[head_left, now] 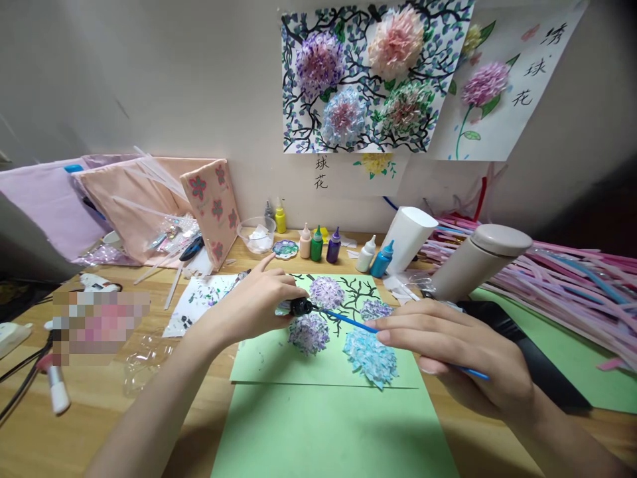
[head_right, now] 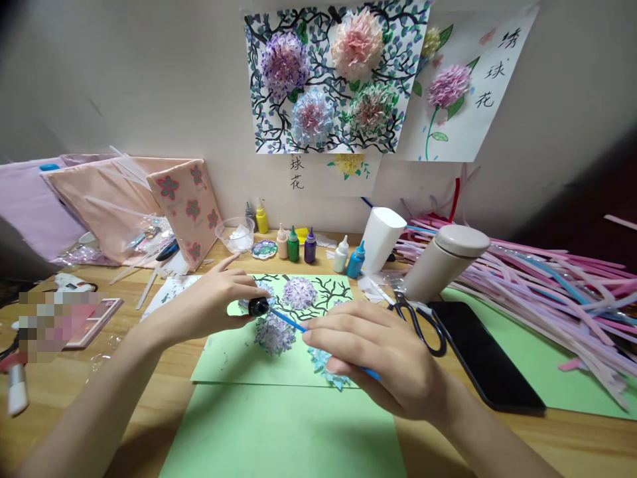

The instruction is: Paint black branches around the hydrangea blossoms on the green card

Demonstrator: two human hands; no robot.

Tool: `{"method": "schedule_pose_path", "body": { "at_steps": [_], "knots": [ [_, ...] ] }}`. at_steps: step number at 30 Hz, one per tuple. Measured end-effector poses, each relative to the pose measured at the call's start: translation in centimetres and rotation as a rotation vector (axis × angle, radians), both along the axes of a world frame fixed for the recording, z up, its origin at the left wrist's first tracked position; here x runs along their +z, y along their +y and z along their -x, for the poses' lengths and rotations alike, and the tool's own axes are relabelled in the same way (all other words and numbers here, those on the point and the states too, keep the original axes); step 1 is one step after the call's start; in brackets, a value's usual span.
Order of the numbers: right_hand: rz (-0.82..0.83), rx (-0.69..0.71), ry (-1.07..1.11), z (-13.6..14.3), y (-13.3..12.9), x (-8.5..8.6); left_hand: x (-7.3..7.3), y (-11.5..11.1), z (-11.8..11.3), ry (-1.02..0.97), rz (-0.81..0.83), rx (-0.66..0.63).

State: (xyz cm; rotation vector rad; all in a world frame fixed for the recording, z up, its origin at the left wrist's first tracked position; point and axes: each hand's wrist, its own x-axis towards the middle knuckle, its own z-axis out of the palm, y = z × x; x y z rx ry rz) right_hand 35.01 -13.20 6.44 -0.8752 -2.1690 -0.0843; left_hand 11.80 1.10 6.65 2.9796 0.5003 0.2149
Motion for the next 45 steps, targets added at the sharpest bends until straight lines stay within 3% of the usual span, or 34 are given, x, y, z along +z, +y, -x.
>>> {"method": "schedule_pose_path", "body": {
  "at_steps": [9, 13, 15, 17, 22, 27, 36, 45],
  "knots": [
    [0.03, -0.002, 0.136, -0.2, -0.1, -0.2, 0.0, 0.2, 0.1, -0.033, 0.0, -0.014],
    [-0.029, -0.263, 0.393, -1.6, 0.3, -0.4, 0.0, 0.9, 0.4, -0.017, -0.029, 0.008],
    [-0.026, -0.438, 0.378, -2.4, 1.0, -0.8, 0.0, 1.2, 0.6, -0.023, -0.049, 0.008],
    [-0.001, -0.517, 0.264, -3.0, 1.9, -1.3, -0.2, 1.5, 0.7, -0.033, -0.054, 0.005],
    [0.125, -0.532, 0.078, -3.6, 3.9, -3.4, -0.5, 1.5, 0.7, -0.043, -0.056, 0.024],
    [0.19, -0.538, 0.153, -3.6, 4.6, -4.7, -0.4, 1.5, 0.7, -0.067, -0.036, 0.03],
    [0.301, -0.544, 0.24, -4.2, 5.3, -5.3, -0.4, 1.7, 0.8, -0.048, -0.059, 0.016],
    [0.296, -0.555, 0.225, -4.5, 5.5, -5.6, -0.2, 1.6, 0.7, -0.057, -0.073, 0.012]
  ]
}}
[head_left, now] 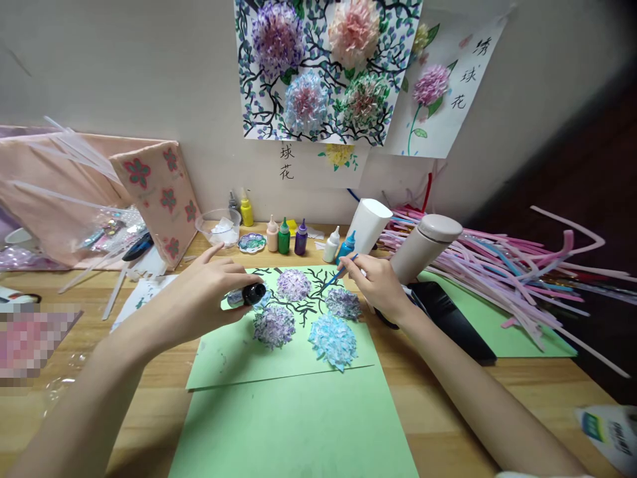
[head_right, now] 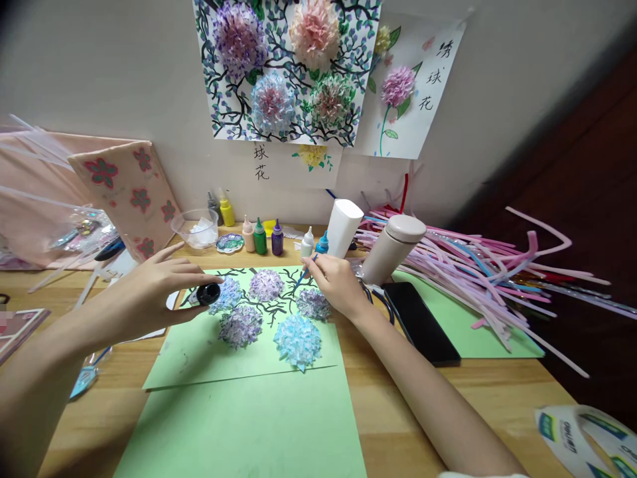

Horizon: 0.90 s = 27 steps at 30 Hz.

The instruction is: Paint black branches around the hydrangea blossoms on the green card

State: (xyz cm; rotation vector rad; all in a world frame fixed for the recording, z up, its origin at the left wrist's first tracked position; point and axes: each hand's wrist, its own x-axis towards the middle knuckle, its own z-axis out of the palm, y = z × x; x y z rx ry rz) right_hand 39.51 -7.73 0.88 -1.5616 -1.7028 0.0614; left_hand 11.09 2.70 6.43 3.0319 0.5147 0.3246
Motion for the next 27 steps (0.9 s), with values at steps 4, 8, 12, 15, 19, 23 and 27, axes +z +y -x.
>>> {"method": "schedule_pose_path", "body": {
  "at_steps": [4, 8, 12, 15, 19, 23, 27],
  "knots": [
    [0.014, -0.016, -0.022, -0.1, -0.1, 0.1, 0.0, 0.0, 0.0, 0.018, -0.013, 0.008],
    [0.035, -0.022, -0.032, -0.2, 0.0, 0.0, -0.2, 0.1, 0.1, 0.018, -0.001, 0.016],
    [0.041, -0.018, -0.041, -0.5, 0.0, 0.0, -0.2, 0.1, 0.2, 0.017, -0.003, 0.002],
    [-0.017, -0.036, -0.032, -0.4, -0.2, 0.5, -0.1, 0.0, 0.1, 0.017, 0.006, 0.004],
    [-0.145, -0.029, -0.036, 0.1, -0.7, 1.2, 0.1, -0.1, 0.0, 0.015, 0.024, 0.004],
    [-0.239, 0.056, -0.156, 0.6, -1.0, 0.9, 0.2, -0.2, 0.0, 0.004, 0.027, 0.016],
    [-0.262, 0.101, -0.251, 0.7, -0.9, 0.3, 0.3, -0.2, 0.1, 0.006, 0.027, 0.023]
  ]
}}
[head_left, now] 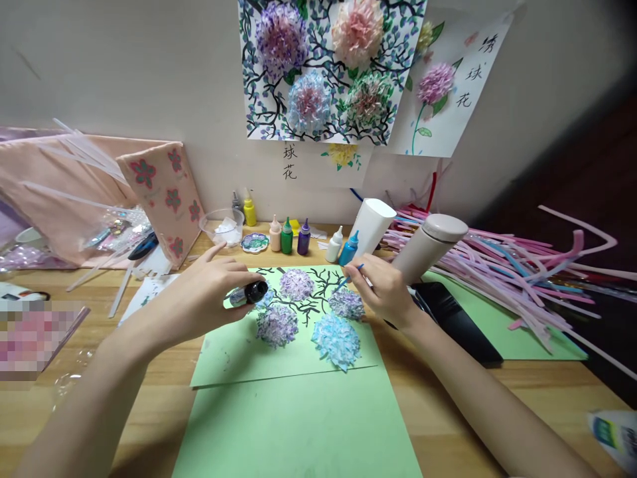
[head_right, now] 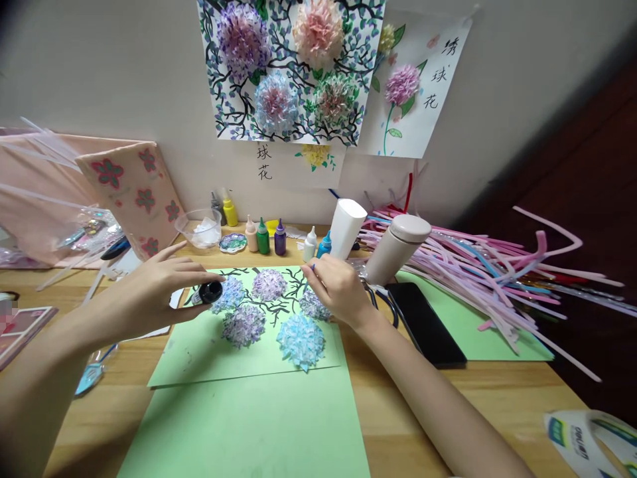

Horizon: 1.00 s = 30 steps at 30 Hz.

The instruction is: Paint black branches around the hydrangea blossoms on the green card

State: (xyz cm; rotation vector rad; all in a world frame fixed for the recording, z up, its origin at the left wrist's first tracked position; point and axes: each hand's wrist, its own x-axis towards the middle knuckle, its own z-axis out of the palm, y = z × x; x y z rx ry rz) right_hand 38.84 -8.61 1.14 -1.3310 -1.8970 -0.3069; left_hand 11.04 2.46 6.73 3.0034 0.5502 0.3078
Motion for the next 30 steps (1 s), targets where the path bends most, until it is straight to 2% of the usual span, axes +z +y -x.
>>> {"method": "schedule_pose_path", "body": {
  "at_steps": [6, 20, 30],
  "knots": [
    [-0.013, -0.024, 0.102, -0.5, 0.1, -0.1, 0.1, 0.0, 0.1, 0.01, -0.014, 0.011],
    [0.166, -0.087, 0.249, -0.9, 1.0, -1.0, 0.2, 0.2, 0.4, 0.01, -0.034, 0.009],
    [0.219, -0.096, 0.293, -1.3, 1.4, -1.5, 0.4, -0.1, 0.4, 0.008, -0.037, 0.035]
  ]
}}
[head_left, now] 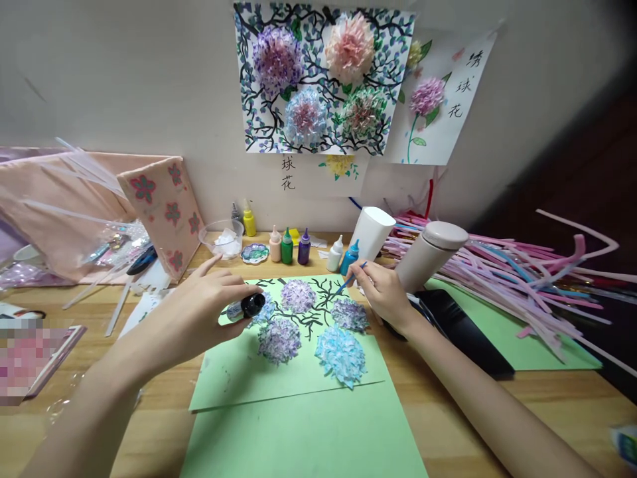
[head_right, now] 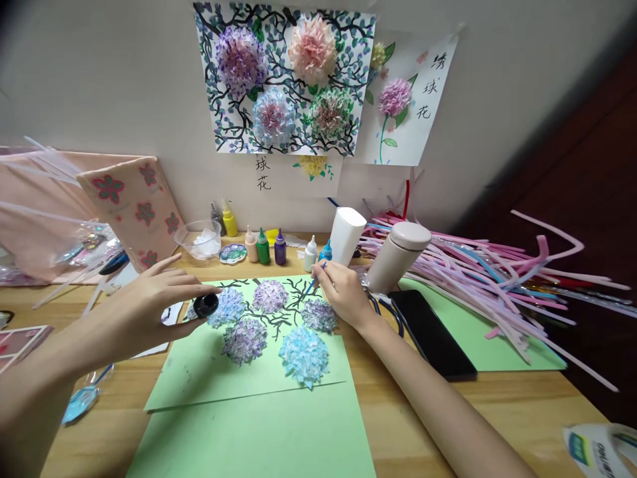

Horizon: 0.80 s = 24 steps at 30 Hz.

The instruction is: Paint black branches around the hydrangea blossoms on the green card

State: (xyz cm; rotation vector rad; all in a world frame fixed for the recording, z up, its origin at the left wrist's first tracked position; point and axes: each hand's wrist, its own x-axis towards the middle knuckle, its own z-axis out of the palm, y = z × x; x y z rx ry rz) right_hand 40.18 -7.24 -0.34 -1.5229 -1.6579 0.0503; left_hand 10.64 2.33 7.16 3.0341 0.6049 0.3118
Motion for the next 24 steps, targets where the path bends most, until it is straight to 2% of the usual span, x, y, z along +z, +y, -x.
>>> {"method": "schedule_pose_path", "body": {
  "at_steps": [8, 14, 24],
  "knots": [
    [0.009, -0.002, -0.024, -0.16, 0.09, -0.12, -0.29, 0.29, 0.1, 0.024, -0.017, -0.014],
    [0.025, -0.007, -0.023, -0.23, 0.03, 0.01, 0.32, -0.03, 0.01, 0.057, -0.03, -0.02],
    [0.007, -0.014, -0.043, -0.73, 0.12, 0.15, 0.2, -0.13, -0.12, 0.008, -0.009, -0.015]
  ]
}}
